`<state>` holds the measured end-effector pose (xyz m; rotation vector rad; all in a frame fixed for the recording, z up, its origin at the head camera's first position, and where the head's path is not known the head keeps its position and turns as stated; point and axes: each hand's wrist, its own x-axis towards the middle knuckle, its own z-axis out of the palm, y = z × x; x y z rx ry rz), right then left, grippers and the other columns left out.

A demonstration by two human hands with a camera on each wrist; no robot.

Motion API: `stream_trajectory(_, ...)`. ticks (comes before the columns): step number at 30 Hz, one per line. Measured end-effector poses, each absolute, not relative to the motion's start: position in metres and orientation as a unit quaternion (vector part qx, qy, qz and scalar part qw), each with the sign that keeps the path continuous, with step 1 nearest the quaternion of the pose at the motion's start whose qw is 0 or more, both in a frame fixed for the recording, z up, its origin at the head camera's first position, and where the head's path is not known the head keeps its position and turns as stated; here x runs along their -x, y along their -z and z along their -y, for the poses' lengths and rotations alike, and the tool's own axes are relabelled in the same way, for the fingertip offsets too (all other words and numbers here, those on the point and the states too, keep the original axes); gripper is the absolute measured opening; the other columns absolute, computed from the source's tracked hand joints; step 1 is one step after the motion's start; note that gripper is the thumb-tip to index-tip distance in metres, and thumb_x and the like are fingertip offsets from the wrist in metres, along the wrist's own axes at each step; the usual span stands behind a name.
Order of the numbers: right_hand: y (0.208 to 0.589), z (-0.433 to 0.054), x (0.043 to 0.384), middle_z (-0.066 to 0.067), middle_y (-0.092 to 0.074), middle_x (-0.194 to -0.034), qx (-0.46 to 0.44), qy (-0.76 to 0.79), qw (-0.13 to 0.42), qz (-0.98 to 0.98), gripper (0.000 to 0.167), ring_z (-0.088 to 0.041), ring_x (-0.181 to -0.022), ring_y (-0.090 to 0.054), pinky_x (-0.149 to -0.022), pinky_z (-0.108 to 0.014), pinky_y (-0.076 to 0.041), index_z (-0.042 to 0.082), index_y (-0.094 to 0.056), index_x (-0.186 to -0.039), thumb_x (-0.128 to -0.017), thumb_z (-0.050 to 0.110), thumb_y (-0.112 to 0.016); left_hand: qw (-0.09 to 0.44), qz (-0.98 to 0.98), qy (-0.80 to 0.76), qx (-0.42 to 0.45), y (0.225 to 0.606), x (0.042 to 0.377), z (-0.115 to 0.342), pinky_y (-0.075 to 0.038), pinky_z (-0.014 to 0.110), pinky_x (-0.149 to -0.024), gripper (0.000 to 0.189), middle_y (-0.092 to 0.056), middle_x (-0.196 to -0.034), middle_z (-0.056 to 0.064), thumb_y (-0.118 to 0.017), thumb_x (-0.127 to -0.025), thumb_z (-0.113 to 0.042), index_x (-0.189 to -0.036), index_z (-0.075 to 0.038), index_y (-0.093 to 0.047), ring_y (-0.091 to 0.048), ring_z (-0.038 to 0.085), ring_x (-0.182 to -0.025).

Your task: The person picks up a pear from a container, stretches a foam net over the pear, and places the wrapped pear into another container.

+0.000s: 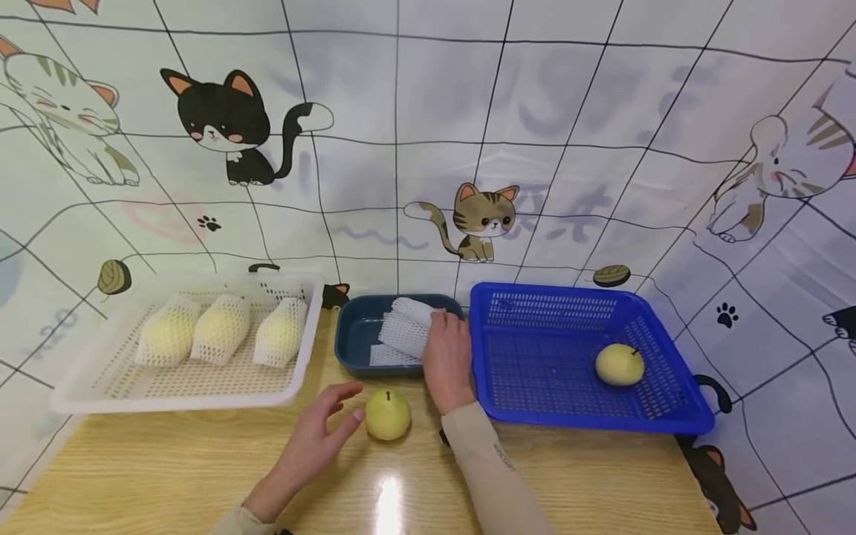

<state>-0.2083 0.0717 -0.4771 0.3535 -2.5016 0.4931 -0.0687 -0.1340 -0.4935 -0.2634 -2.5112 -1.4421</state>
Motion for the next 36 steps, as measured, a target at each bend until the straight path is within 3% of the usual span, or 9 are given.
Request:
stream_trajectory(13, 0.461, -0.075, 0.190, -0.016, -0.064, -0.112, -0.150, -0.348, 0.340, 0.860, 0.021, -0.034, -0.100, -0.062, -0.081, -0.049, -0.053, 0.002, -0.068, -0.119, -0.100, -0.001, -0.061, 0.156, 0.825, 0.534, 0.097, 0.491, 0.073, 0.130, -0.054, 0.050, -0.097, 0.036, -0.066, -0.128, 0.008, -0.070, -0.096, -0.004, -0.131, -0.007, -0.064, -0.062, 0.026, -0.123)
stream_trajectory(20, 0.443, -0.079, 0.163, -0.010, -0.067, -0.116, -0.110, -0.499, 0.241, 0.825, 0.025, -0.025, -0.104, -0.063, -0.086, -0.043, -0.051, 0.005, -0.069, -0.123, -0.099, 0.004, -0.064, 0.233, 0.790, 0.555, 0.117, 0.486, 0.077, 0.126, -0.056, 0.050, -0.094, 0.038, -0.063, -0.130, 0.013, -0.066, -0.095, 0.007, -0.131, -0.004, -0.062, -0.060, 0.028, -0.120)
stream_trajectory(27, 0.439, -0.087, 0.140, -0.005, -0.069, -0.116, -0.086, -0.558, 0.175, 0.807, 0.026, -0.019, -0.102, -0.062, -0.082, -0.030, -0.050, 0.010, -0.070, -0.125, -0.099, 0.006, -0.066, 0.306, 0.764, 0.552, 0.137, 0.477, 0.080, 0.121, -0.055, 0.039, -0.095, 0.050, -0.059, -0.134, 0.012, -0.068, -0.091, 0.013, -0.135, -0.007, -0.060, -0.056, 0.018, -0.124)
stream_trajectory(36, 0.444, -0.095, 0.119, -0.001, -0.069, -0.116, -0.105, -0.546, 0.170, 0.813, 0.025, -0.016, -0.105, -0.064, -0.088, -0.025, -0.052, 0.010, -0.071, -0.121, -0.097, 0.002, -0.069, 0.334, 0.779, 0.504, 0.165, 0.462, 0.087, 0.117, -0.033, 0.023, -0.114, 0.062, -0.050, -0.144, 0.017, -0.077, -0.085, 0.006, -0.142, -0.005, -0.055, -0.047, 0.031, -0.133)
